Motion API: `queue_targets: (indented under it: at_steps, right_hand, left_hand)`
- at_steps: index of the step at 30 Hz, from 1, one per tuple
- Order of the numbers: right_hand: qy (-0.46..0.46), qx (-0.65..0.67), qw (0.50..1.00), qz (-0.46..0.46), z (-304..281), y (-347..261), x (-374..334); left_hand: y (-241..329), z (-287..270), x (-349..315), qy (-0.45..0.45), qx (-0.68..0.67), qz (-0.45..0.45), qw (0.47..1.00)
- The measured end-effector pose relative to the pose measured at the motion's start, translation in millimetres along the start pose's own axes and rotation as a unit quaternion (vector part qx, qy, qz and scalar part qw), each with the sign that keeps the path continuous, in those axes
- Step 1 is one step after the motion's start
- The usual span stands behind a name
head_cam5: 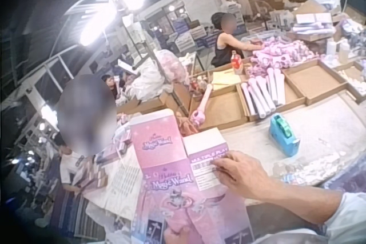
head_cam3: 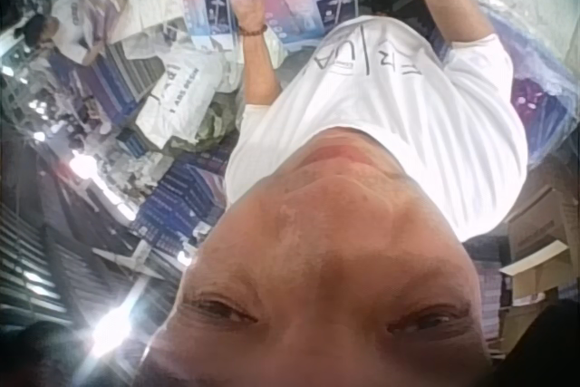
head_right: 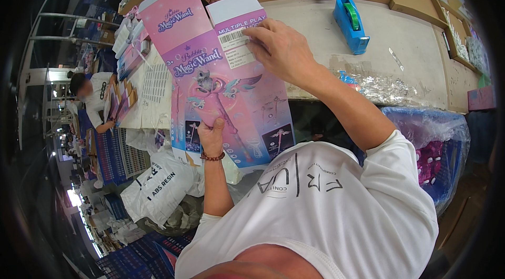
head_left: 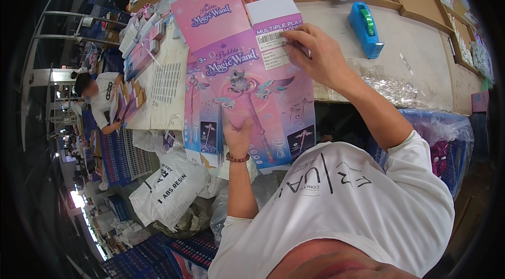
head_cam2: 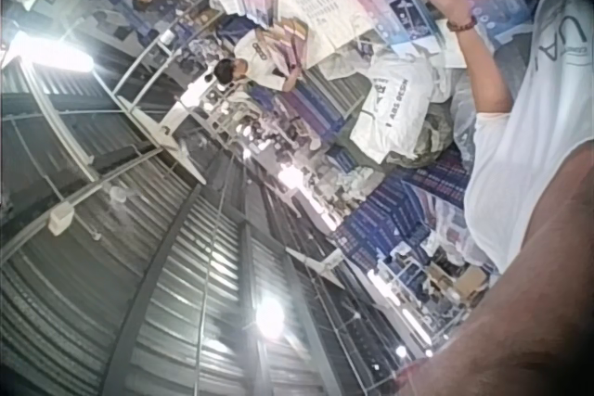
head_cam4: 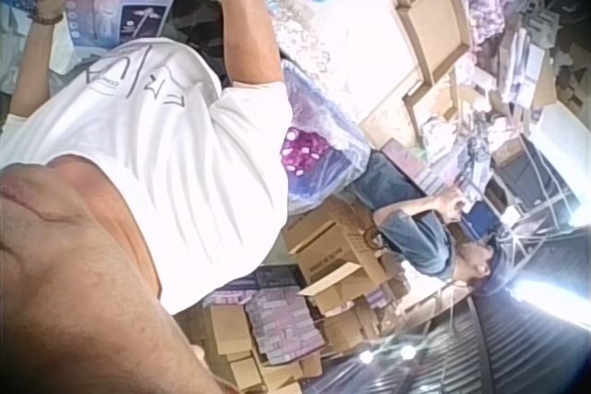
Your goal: The person assembles pink magic wands by inserting them into pink and blue boxes. They fold the box flaps, place the wand inside, and close the box. The process is repeated for multiple units on a cluttered workbench.
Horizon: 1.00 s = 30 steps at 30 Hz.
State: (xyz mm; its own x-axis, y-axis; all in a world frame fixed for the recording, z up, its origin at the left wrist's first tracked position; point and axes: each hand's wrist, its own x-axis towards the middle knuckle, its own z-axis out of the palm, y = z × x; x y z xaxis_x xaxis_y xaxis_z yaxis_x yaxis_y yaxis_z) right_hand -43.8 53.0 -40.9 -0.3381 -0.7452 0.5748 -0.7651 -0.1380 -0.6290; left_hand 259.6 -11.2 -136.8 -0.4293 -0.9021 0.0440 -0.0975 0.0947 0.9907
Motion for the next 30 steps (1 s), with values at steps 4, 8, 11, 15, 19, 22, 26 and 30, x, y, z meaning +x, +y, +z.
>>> queue_targets:
  at_steps: [4,8,11,15,19,22,26,30]
  right_hand:
    - [0.012,0.038,0.999,0.013,1,0,-1]
    - [0.028,0.097,0.994,0.052,1,-1,-1]
    - [0.107,0.074,0.990,0.046,2,2,5]
    - [0.119,0.144,0.976,0.114,6,9,19]
    - [0.028,0.236,0.954,0.184,8,14,20]
    - [0.027,0.236,0.955,0.178,9,16,19]
    - [0.001,0.231,0.955,0.185,11,18,17]
    - [0.018,0.200,0.966,0.161,13,17,16]
  left_hand:
    - [0,0,-1,0.006,-0.003,-0.005,1.000]
    - [0,-2,-1,-0.003,-0.008,-0.005,1.000]
    - [1,-2,-1,-0.005,-0.001,0.000,1.000]
    - [4,-1,-2,-0.012,0.004,0.008,1.000]
    - [4,0,-4,-0.011,0.000,-0.008,1.000]
    - [1,-1,-5,-0.019,-0.012,-0.009,1.000]
    - [-3,-2,-7,-0.018,-0.024,-0.014,0.999]
    - [-5,-3,-8,-0.014,-0.013,-0.015,1.000]
